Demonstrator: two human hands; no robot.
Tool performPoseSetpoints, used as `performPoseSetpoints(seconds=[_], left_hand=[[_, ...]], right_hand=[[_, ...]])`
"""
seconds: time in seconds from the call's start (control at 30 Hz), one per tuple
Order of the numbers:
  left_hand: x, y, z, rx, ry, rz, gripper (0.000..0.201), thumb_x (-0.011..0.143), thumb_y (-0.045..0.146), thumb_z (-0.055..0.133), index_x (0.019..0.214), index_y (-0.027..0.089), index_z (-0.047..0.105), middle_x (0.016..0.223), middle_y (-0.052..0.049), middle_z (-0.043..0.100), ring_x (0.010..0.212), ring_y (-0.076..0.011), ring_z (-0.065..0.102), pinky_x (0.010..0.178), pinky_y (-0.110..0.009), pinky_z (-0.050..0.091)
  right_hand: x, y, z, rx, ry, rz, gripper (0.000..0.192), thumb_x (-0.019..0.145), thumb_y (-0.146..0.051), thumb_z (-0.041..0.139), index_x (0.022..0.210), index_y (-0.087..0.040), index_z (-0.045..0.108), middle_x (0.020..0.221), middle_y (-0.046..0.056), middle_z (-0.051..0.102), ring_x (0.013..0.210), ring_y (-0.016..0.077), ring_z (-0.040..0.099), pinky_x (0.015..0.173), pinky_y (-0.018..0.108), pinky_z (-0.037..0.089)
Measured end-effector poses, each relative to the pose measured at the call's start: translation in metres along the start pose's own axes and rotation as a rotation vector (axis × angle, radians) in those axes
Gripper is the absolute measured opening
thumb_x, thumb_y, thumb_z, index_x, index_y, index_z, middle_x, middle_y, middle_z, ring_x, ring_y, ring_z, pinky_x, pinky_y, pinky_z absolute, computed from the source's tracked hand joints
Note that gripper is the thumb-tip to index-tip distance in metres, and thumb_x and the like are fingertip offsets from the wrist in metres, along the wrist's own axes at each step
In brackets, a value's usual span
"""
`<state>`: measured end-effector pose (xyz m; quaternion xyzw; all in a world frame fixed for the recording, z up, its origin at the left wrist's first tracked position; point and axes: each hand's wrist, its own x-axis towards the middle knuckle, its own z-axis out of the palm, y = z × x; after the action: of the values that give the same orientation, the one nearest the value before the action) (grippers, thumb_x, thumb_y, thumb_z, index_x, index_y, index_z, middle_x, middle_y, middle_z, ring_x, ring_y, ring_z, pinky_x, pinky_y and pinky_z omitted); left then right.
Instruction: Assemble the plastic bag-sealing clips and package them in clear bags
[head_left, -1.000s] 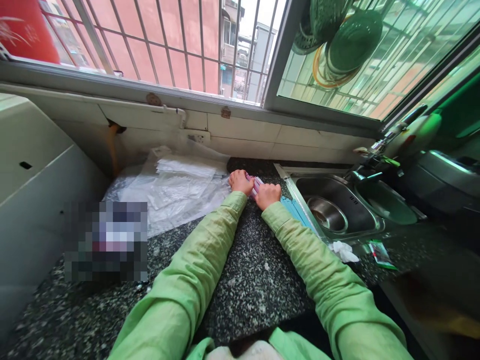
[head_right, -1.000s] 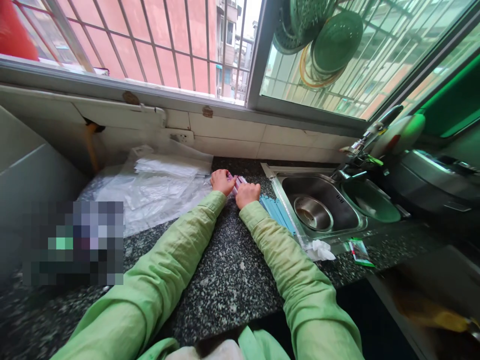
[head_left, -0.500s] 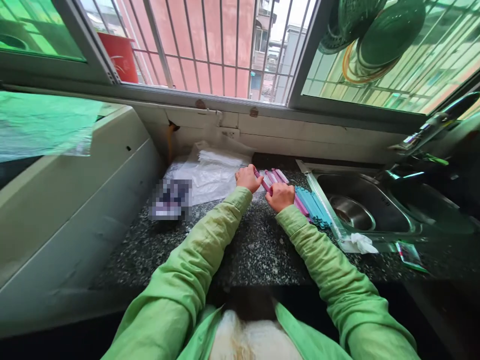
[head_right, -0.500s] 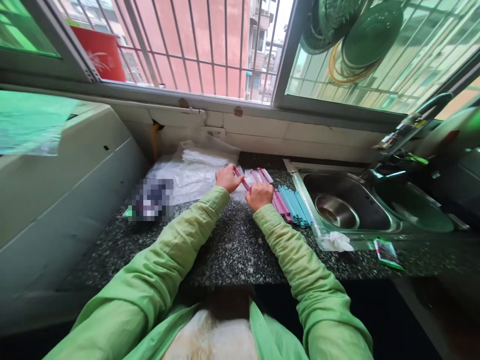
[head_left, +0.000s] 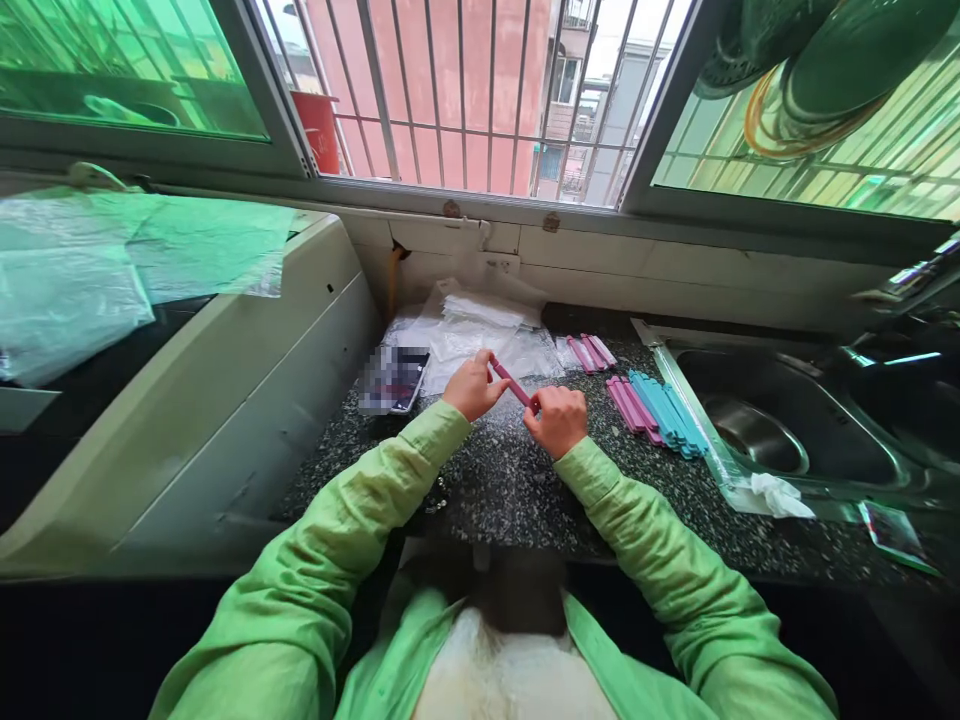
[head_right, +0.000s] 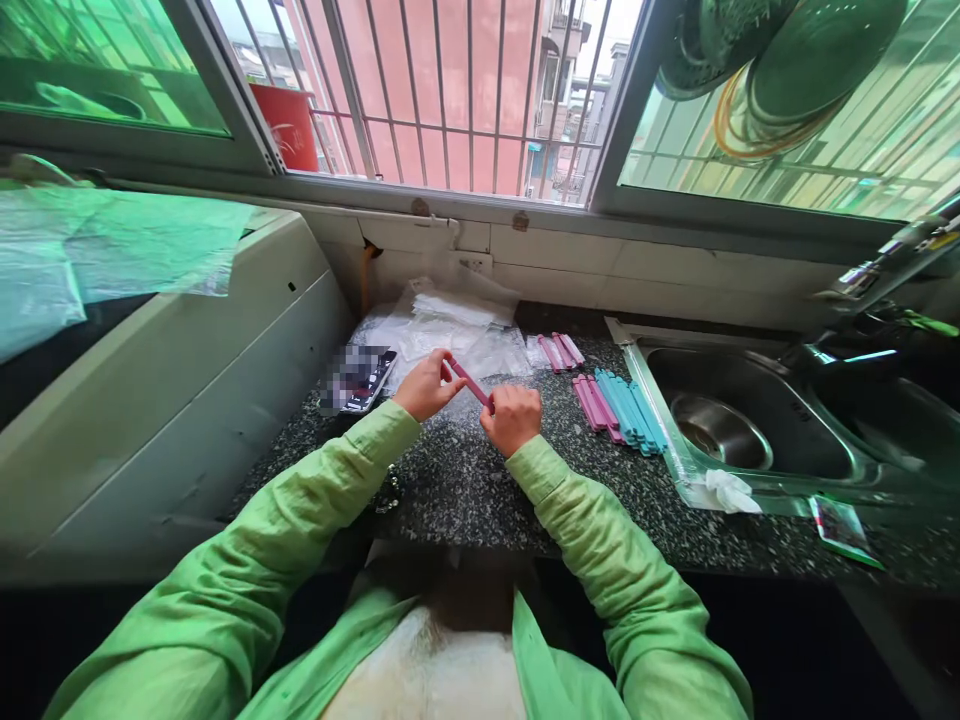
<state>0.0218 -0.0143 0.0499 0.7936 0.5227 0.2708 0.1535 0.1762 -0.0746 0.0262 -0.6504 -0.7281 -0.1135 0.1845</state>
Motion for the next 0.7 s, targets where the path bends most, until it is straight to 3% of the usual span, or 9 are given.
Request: performPoseSetpoints(seconds=[0.3, 0.7], left_hand=[[-0.024, -0.043, 0.017, -0.221, 0.017, 0.007, 0.022, 0.073, 0.033, 0.054, 0.089, 0.02, 0.048, 0.07, 0.001, 0.058, 0.064, -0.0121, 0.055, 0.064, -0.026, 0.043], [-0.024, -0.045, 0.011, -0.218, 0.009, 0.026, 0.012, 0.074, 0.031, 0.053, 0.07, 0.019, 0.052, 0.067, 0.0, 0.057, 0.063, -0.0118, 0.052, 0.062, -0.025, 0.042]], right_hand=[[-0.018, -0.006, 0.015, 0.009, 0.017, -0.145, 0.013, 0.074, -0.027, 0.05, 0.07, -0.018, 0.059, 0.071, 0.003, 0.06, 0.074, 0.0162, 0.047, 0.07, 0.03, 0.023], [-0.021, -0.003, 0.011, 0.049, -0.019, -0.166, 0.013, 0.076, -0.027, 0.05, 0.071, -0.019, 0.059, 0.072, 0.003, 0.062, 0.074, 0.016, 0.047, 0.071, 0.031, 0.023]])
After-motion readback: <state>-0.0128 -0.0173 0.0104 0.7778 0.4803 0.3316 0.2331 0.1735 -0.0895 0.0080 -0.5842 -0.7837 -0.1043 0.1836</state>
